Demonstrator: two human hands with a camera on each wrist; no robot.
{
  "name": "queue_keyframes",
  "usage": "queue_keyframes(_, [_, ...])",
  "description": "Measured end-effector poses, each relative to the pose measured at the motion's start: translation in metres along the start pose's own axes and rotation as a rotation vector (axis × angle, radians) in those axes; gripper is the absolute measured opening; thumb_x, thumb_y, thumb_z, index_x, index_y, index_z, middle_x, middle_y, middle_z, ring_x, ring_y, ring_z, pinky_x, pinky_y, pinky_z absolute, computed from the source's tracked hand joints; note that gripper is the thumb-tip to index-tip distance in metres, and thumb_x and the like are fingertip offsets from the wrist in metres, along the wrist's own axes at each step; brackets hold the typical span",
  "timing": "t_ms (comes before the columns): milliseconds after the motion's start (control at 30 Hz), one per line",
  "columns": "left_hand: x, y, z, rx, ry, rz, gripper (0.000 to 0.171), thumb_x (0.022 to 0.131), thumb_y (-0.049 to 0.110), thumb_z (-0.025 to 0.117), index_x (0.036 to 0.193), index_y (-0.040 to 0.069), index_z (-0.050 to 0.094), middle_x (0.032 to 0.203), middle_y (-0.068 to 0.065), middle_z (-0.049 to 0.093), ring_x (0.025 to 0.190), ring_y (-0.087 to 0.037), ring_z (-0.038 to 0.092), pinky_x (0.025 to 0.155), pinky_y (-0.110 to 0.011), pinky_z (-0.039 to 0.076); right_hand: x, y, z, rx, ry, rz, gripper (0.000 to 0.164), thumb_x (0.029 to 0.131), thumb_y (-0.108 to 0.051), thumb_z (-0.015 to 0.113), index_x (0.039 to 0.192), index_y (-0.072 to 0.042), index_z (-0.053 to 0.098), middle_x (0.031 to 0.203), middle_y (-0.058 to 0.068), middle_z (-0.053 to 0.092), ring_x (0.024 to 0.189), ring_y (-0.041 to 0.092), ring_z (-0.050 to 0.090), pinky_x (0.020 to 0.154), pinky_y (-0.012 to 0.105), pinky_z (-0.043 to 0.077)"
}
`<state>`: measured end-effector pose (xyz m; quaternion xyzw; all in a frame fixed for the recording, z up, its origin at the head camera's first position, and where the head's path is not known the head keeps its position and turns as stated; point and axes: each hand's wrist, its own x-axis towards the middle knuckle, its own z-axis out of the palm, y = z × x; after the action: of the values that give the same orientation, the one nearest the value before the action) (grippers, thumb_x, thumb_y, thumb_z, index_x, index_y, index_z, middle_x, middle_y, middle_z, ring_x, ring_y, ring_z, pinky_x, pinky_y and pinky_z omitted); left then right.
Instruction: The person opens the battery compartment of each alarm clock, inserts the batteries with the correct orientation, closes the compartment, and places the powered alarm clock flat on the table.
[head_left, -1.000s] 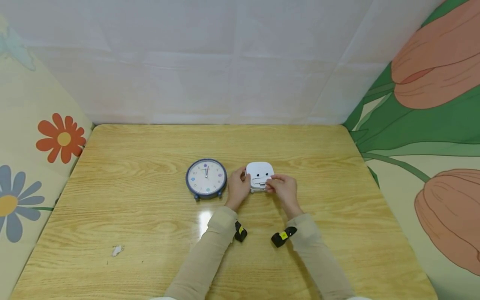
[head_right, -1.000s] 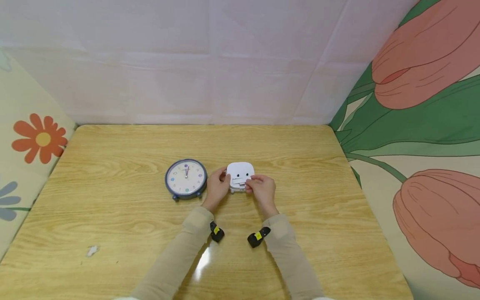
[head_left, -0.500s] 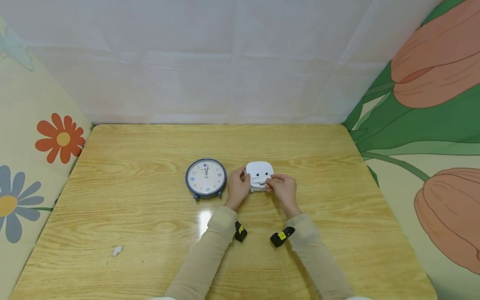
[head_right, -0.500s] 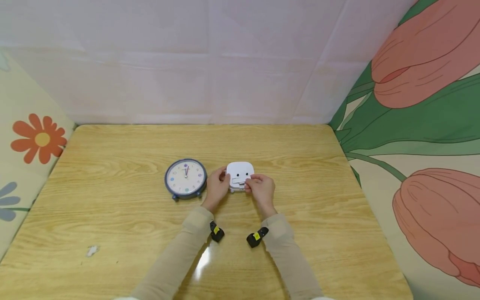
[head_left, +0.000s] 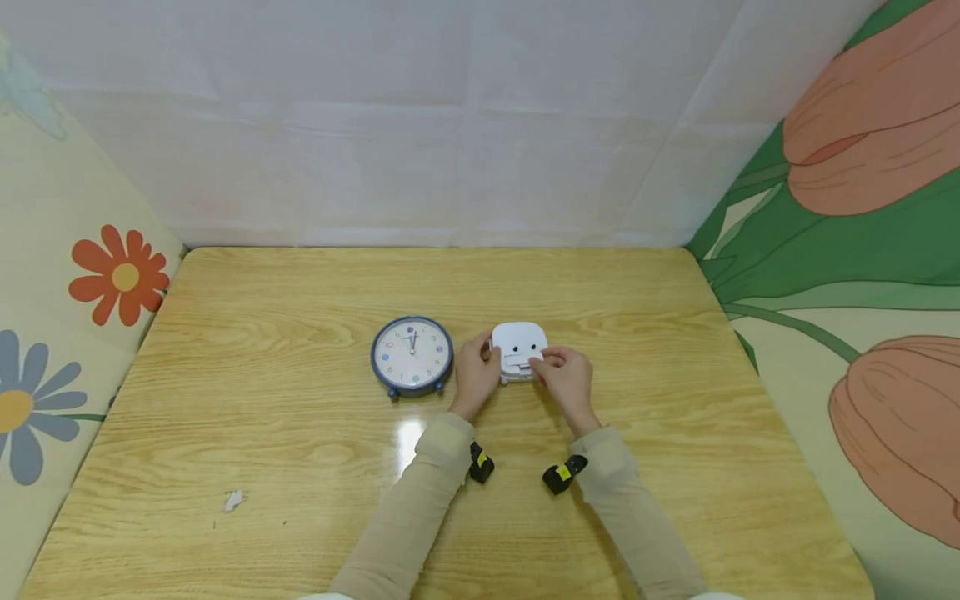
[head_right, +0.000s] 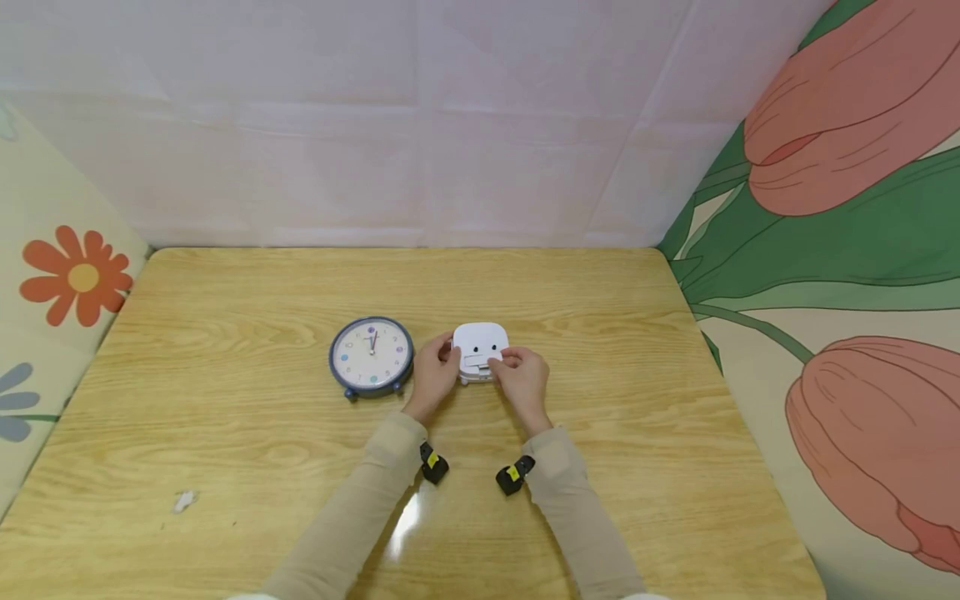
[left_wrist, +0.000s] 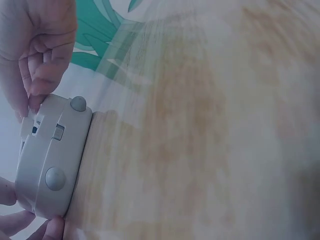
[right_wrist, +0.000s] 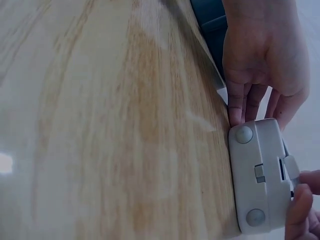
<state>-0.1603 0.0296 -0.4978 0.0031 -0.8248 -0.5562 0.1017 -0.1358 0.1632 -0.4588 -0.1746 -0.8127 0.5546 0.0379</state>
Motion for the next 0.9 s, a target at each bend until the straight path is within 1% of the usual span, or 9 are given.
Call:
queue_keyframes(100, [0.0001, -0.0010, 0.0003, 0.002, 0.000, 0.009, 0.030, 0.082, 0.005, 0.058, 0.110, -0.006, 0.062, 0.087, -0.017, 0.061, 0.079, -0.024, 0.056, 0.073, -0.034, 0.048, 0.0015, 0.0017, 0.0001, -0.080, 0.009, -0.038, 0.022, 0.074, -0.007, 0.072, 0.091, 0.006, 0.065, 0.064, 0.006, 0.061, 0.048, 0.006, 0.049, 0.043, 0.016, 0.038])
queue_keyframes(167, [0.0001, -0.0011, 0.0002, 0.001, 0.001, 0.016, 0.030, 0.082, 0.005, 0.058, 0.110, -0.006, 0.062, 0.087, -0.017, 0.061, 0.078, -0.024, 0.056, 0.073, -0.035, 0.048, 0.0018, 0.0019, 0.0007, -0.110, 0.015, -0.055, 0.021, 0.074, -0.008, 0.072, 0.089, 0.005, 0.065, 0.066, 0.008, 0.062, 0.048, 0.006, 0.048, 0.043, 0.016, 0.038])
queue_keyframes(267, [0.0000, -0.0005, -0.0001, 0.009, 0.002, 0.020, 0.029, 0.082, 0.005, 0.058, 0.109, -0.006, 0.062, 0.084, -0.016, 0.061, 0.077, -0.024, 0.055, 0.071, -0.034, 0.048, 0.0018, 0.0022, 0.0013, -0.136, 0.021, -0.084, 0.021, 0.073, -0.007, 0.072, 0.088, 0.006, 0.066, 0.067, 0.010, 0.063, 0.047, 0.005, 0.048, 0.042, 0.016, 0.037])
queue_keyframes(467, [0.0004, 0.0008, -0.0011, 0.018, -0.002, 0.021, 0.030, 0.082, 0.005, 0.058, 0.110, -0.006, 0.062, 0.084, -0.015, 0.060, 0.076, -0.023, 0.054, 0.070, -0.034, 0.047, 0.0003, 0.0000, 0.0009, -0.177, 0.029, -0.114, 0.021, 0.074, -0.007, 0.071, 0.088, 0.007, 0.066, 0.069, 0.011, 0.064, 0.049, 0.004, 0.048, 0.043, 0.016, 0.037])
queue_keyframes(600, [0.0007, 0.0012, -0.0018, 0.017, -0.006, 0.030, 0.030, 0.083, 0.005, 0.058, 0.110, -0.006, 0.062, 0.084, -0.015, 0.060, 0.075, -0.023, 0.054, 0.069, -0.034, 0.047, -0.0007, -0.0011, 0.0001, -0.211, 0.033, -0.133, 0.021, 0.074, -0.009, 0.071, 0.088, 0.007, 0.067, 0.070, 0.011, 0.064, 0.052, 0.006, 0.048, 0.045, 0.016, 0.037])
queue_keyframes(800, [0.0010, -0.0002, -0.0015, 0.019, -0.008, 0.041, 0.030, 0.083, 0.004, 0.057, 0.110, -0.006, 0.062, 0.083, -0.015, 0.061, 0.074, -0.022, 0.054, 0.069, -0.032, 0.047, 0.0001, 0.0002, -0.0015, -0.256, 0.014, -0.157, 0.022, 0.076, -0.011, 0.070, 0.090, 0.006, 0.067, 0.070, 0.010, 0.062, 0.056, 0.012, 0.049, 0.048, 0.019, 0.039])
queue_keyframes(900, [0.0009, 0.0004, -0.0018, 0.013, -0.008, 0.041, 0.029, 0.083, 0.004, 0.057, 0.110, -0.006, 0.062, 0.082, -0.015, 0.060, 0.073, -0.022, 0.053, 0.068, -0.032, 0.047, 0.0001, 0.0005, -0.0022, -0.285, 0.009, -0.183, 0.022, 0.076, -0.011, 0.069, 0.090, 0.006, 0.067, 0.070, 0.011, 0.062, 0.058, 0.014, 0.051, 0.050, 0.021, 0.039])
